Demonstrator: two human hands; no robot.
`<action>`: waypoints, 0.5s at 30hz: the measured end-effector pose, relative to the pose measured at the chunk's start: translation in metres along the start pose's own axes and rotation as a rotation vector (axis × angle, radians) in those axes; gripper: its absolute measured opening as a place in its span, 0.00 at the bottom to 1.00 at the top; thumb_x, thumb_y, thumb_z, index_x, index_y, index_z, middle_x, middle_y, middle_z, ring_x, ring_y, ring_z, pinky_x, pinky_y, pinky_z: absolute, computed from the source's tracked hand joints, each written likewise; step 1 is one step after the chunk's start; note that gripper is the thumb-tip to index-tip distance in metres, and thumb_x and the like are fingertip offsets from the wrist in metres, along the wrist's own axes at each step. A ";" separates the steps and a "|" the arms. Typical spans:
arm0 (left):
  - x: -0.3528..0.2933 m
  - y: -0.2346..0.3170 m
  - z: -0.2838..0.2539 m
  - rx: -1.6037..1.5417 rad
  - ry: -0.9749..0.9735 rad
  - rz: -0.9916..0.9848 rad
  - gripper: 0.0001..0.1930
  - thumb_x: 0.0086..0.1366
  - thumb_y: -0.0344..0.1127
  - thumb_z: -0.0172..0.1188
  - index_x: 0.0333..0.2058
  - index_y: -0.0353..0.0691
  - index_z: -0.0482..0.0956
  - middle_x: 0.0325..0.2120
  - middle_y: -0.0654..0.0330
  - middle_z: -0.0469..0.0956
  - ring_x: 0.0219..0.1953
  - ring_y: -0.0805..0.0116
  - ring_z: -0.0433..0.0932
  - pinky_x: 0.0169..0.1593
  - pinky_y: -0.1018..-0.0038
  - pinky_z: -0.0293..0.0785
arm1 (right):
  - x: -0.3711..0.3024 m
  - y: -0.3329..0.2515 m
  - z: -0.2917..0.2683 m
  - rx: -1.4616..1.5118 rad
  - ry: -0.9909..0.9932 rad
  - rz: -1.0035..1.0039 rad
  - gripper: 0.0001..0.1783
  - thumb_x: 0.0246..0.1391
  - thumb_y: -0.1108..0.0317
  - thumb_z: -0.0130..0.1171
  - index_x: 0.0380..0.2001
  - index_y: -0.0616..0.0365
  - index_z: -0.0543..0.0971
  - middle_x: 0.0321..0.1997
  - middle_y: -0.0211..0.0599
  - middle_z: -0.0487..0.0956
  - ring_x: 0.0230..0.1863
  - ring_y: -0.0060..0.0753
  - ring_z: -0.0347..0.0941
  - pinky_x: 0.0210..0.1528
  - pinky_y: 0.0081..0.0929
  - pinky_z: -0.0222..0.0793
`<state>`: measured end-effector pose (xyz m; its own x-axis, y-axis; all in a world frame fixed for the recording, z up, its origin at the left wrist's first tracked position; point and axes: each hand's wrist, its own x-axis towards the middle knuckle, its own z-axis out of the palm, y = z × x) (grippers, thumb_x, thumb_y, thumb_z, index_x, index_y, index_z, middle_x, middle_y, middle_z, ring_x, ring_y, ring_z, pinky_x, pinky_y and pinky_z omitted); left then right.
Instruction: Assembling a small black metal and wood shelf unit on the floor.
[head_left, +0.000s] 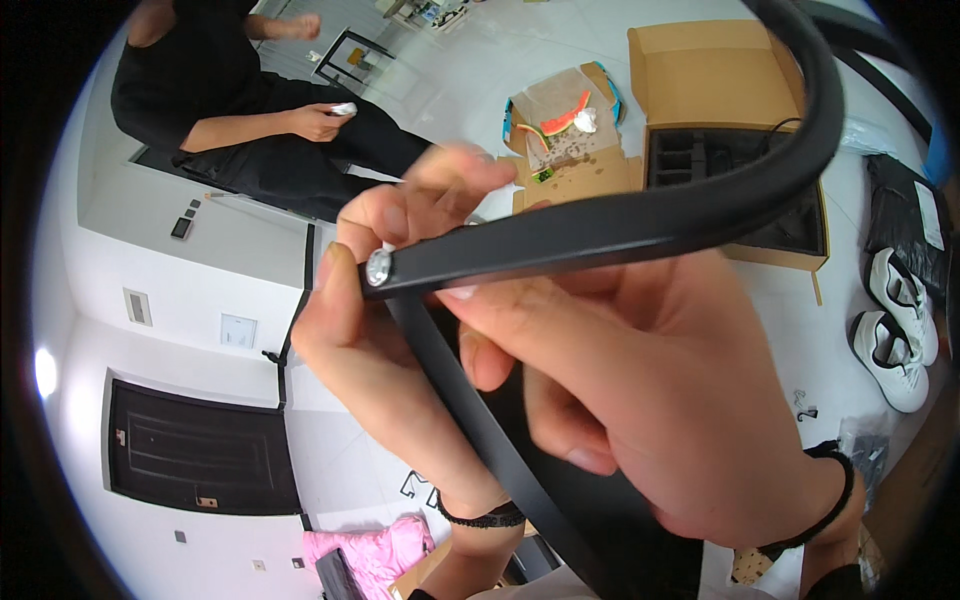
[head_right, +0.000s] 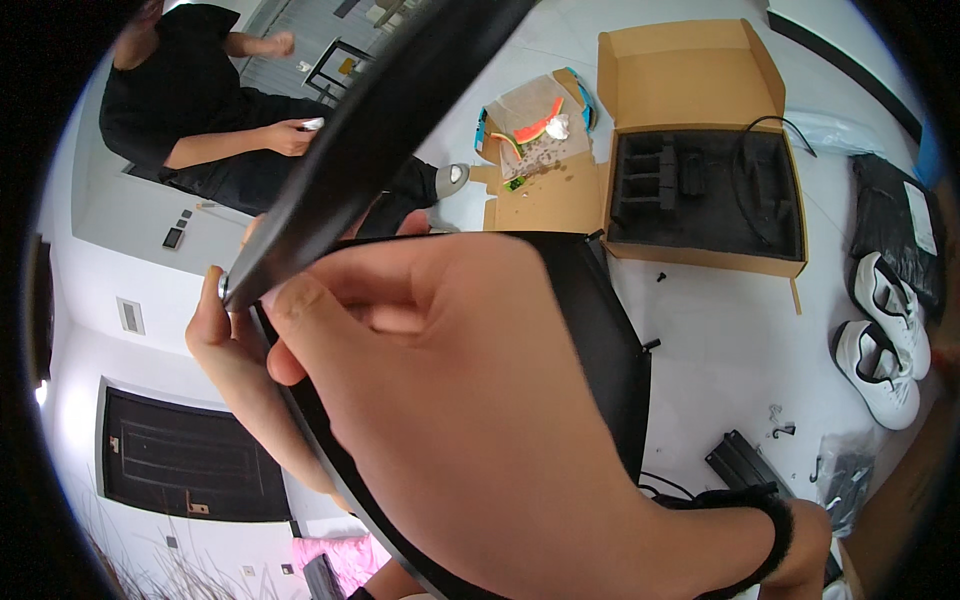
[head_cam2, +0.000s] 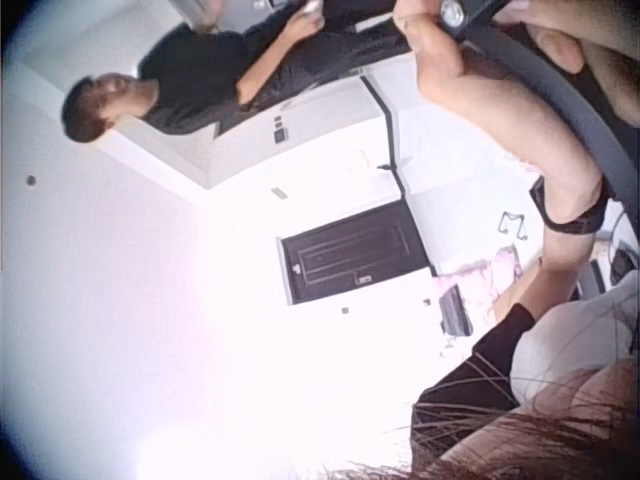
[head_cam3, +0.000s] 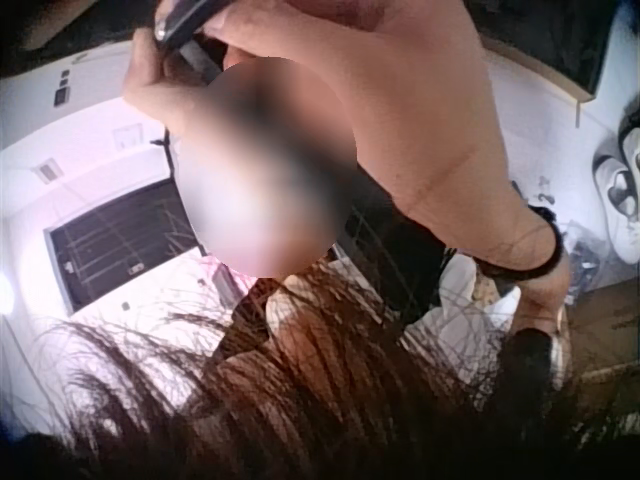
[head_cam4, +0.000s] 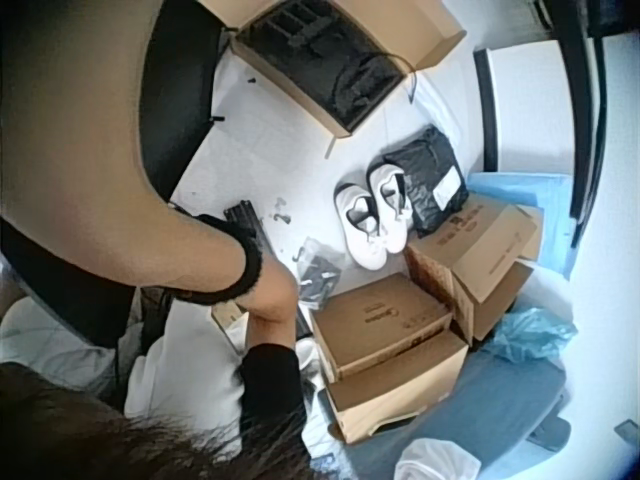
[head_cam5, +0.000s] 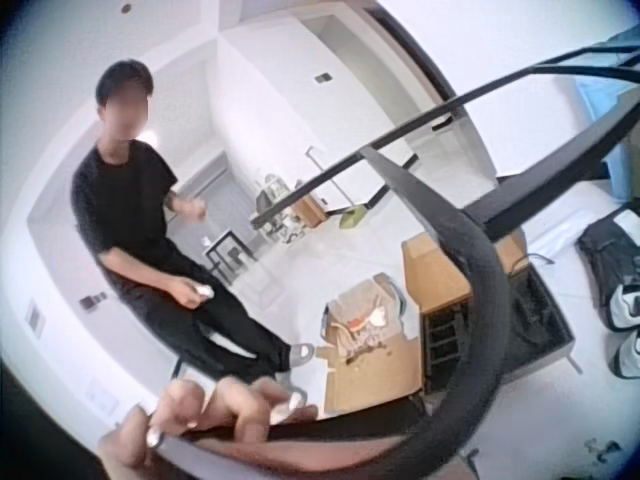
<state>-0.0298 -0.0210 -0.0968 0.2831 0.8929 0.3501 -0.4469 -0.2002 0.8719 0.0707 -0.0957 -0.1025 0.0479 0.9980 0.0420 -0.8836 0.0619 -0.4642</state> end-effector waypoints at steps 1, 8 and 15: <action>-0.001 0.001 0.000 0.007 0.002 0.003 0.19 0.72 0.41 0.47 0.54 0.33 0.64 0.39 0.50 0.76 0.41 0.66 0.77 0.49 0.73 0.74 | 0.000 0.002 0.001 0.034 0.017 0.046 0.10 0.64 0.67 0.57 0.40 0.64 0.82 0.26 0.32 0.77 0.14 0.13 0.60 0.14 0.15 0.49; 0.001 -0.001 0.010 0.030 0.049 0.061 0.23 0.74 0.45 0.43 0.52 0.29 0.71 0.35 0.50 0.79 0.36 0.68 0.80 0.48 0.75 0.78 | 0.002 0.008 -0.002 -0.094 0.102 -0.041 0.11 0.63 0.65 0.59 0.43 0.62 0.81 0.28 0.31 0.76 0.17 0.13 0.60 0.18 0.14 0.50; 0.007 0.001 -0.010 -0.012 -0.257 0.103 0.21 0.73 0.46 0.37 0.42 0.32 0.70 0.44 0.45 0.76 0.47 0.58 0.77 0.53 0.66 0.76 | 0.002 0.001 -0.005 -0.044 0.001 0.042 0.10 0.63 0.66 0.59 0.41 0.63 0.80 0.29 0.31 0.77 0.18 0.12 0.59 0.19 0.13 0.50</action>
<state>-0.0370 -0.0107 -0.0973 0.4405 0.7363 0.5136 -0.4946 -0.2785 0.8233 0.0719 -0.0936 -0.1073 0.0112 0.9997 0.0208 -0.8633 0.0202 -0.5043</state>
